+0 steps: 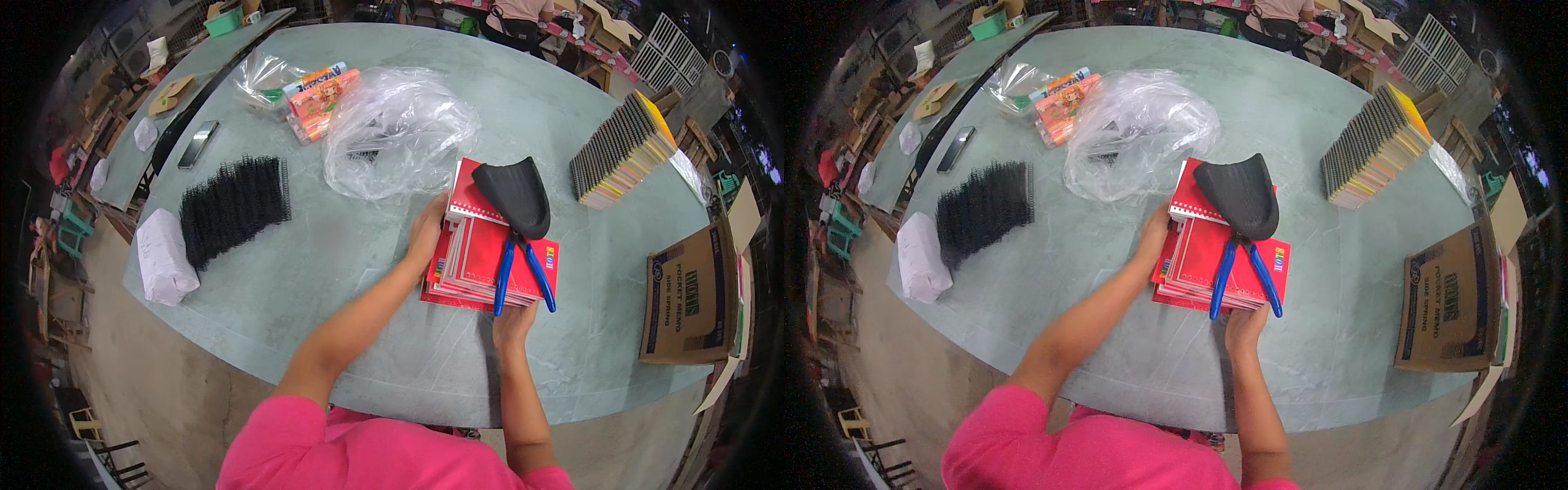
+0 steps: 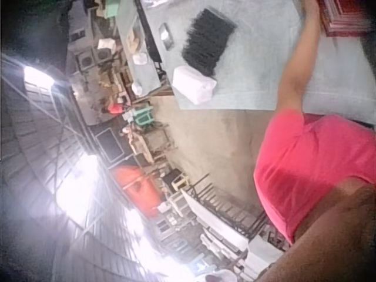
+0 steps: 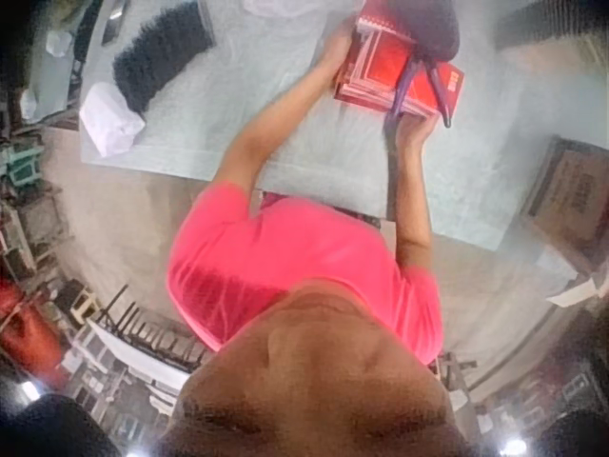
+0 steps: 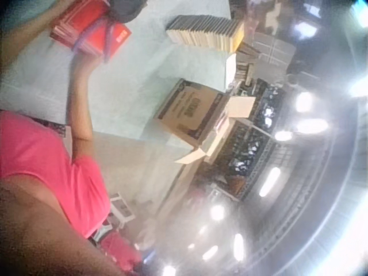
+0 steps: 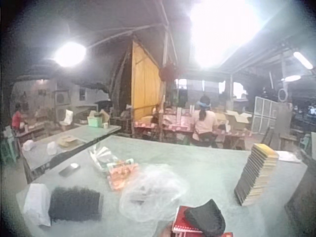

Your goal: The person assembles notebooks by threading wire coils through the punched edges of small red booklets, using pliers to trim and secure the coils, and stacking the finished notebooks on the table.

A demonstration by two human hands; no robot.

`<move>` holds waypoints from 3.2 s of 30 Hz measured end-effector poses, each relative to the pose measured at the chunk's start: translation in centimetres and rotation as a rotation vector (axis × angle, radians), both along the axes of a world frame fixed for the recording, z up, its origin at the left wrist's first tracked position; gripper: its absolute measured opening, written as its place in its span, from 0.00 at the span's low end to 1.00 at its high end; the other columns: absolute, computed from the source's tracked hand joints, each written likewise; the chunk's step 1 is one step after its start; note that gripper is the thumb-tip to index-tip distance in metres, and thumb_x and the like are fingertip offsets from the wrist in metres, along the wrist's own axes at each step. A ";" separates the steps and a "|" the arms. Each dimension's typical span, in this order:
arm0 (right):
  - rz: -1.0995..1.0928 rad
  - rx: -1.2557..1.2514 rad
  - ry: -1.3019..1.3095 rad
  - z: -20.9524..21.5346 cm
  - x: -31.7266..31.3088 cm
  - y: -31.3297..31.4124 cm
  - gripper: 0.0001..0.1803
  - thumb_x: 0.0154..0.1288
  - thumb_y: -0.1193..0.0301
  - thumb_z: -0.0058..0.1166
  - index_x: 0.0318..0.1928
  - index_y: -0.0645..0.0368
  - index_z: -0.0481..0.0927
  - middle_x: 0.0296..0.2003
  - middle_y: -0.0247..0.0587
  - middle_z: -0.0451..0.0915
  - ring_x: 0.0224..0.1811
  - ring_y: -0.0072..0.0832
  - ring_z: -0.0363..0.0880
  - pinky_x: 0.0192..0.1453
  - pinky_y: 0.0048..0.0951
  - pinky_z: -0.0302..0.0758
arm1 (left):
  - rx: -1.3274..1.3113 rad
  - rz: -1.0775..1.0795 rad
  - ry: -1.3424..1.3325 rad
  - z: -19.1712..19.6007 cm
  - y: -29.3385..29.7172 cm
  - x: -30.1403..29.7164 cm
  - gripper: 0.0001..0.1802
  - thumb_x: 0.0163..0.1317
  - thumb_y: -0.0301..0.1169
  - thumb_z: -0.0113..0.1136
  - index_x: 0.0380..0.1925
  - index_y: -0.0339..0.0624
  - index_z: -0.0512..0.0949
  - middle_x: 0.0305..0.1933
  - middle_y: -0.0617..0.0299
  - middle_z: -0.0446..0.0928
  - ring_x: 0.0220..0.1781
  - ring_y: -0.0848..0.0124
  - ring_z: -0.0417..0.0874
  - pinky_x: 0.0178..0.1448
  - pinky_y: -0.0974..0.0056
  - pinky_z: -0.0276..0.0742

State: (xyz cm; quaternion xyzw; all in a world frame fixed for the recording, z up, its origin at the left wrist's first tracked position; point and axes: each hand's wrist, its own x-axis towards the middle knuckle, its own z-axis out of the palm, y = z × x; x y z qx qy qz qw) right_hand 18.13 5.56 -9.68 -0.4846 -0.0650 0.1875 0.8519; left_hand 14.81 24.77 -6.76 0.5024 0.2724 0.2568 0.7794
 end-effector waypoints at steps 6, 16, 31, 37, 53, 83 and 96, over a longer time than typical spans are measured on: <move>0.103 -0.111 -0.167 -1.9 1.4 -1.8 0.28 0.71 0.52 0.35 0.62 0.58 0.61 0.62 0.40 0.64 0.65 0.33 0.61 0.69 0.37 0.55 | 0.649 -0.122 0.250 1.6 3.8 -1.5 0.22 0.62 0.38 0.55 0.51 0.34 0.72 0.52 0.47 0.75 0.54 0.64 0.75 0.60 0.63 0.65; 0.002 0.041 -0.081 -2.1 0.1 -2.5 0.25 0.70 0.50 0.37 0.55 0.57 0.69 0.48 0.33 0.73 0.49 0.24 0.71 0.55 0.31 0.64 | 1.473 0.059 0.550 -2.3 11.5 -6.2 0.19 0.56 0.33 0.59 0.47 0.38 0.74 0.52 0.48 0.74 0.55 0.50 0.72 0.60 0.54 0.66; 0.097 -0.705 -1.296 10.7 2.4 -4.7 0.32 0.42 0.81 0.56 0.55 0.54 0.74 0.55 0.41 0.73 0.61 0.43 0.66 0.65 0.40 0.61 | 1.566 -0.511 0.318 12.4 -7.0 -6.9 0.12 0.59 0.34 0.57 0.39 0.39 0.76 0.35 0.52 0.75 0.33 0.51 0.79 0.37 0.51 0.76; 0.030 -0.807 -1.430 10.2 3.2 -4.3 0.28 0.40 0.80 0.61 0.48 0.53 0.78 0.47 0.37 0.77 0.54 0.40 0.70 0.58 0.39 0.66 | 1.254 -0.214 -0.025 11.8 -5.3 -10.1 0.09 0.59 0.28 0.55 0.38 0.40 0.79 0.28 0.59 0.77 0.24 0.69 0.77 0.27 0.65 0.71; 0.508 -0.625 -1.115 15.6 -2.9 -10.5 0.09 0.50 0.71 0.62 0.33 0.58 0.83 0.29 0.37 0.81 0.32 0.34 0.79 0.40 0.31 0.73 | 1.323 -0.170 -0.225 9.1 -0.1 -5.8 0.09 0.58 0.27 0.59 0.38 0.41 0.81 0.34 0.59 0.79 0.35 0.66 0.77 0.43 0.64 0.74; 0.321 -0.888 -1.376 6.4 -7.3 1.8 0.08 0.54 0.73 0.57 0.37 0.58 0.78 0.28 0.43 0.78 0.32 0.42 0.77 0.36 0.40 0.71 | 1.024 0.250 0.715 -1.3 5.4 -22.5 0.08 0.55 0.26 0.58 0.35 0.38 0.73 0.33 0.54 0.76 0.35 0.65 0.78 0.44 0.62 0.73; 0.409 -0.979 -1.354 7.2 -7.5 3.0 0.13 0.56 0.74 0.54 0.44 0.52 0.77 0.28 0.40 0.78 0.32 0.38 0.77 0.34 0.39 0.72 | -0.051 -0.156 0.024 2.7 1.0 -18.7 0.17 0.60 0.28 0.59 0.47 0.32 0.72 0.38 0.54 0.78 0.29 0.74 0.76 0.31 0.72 0.73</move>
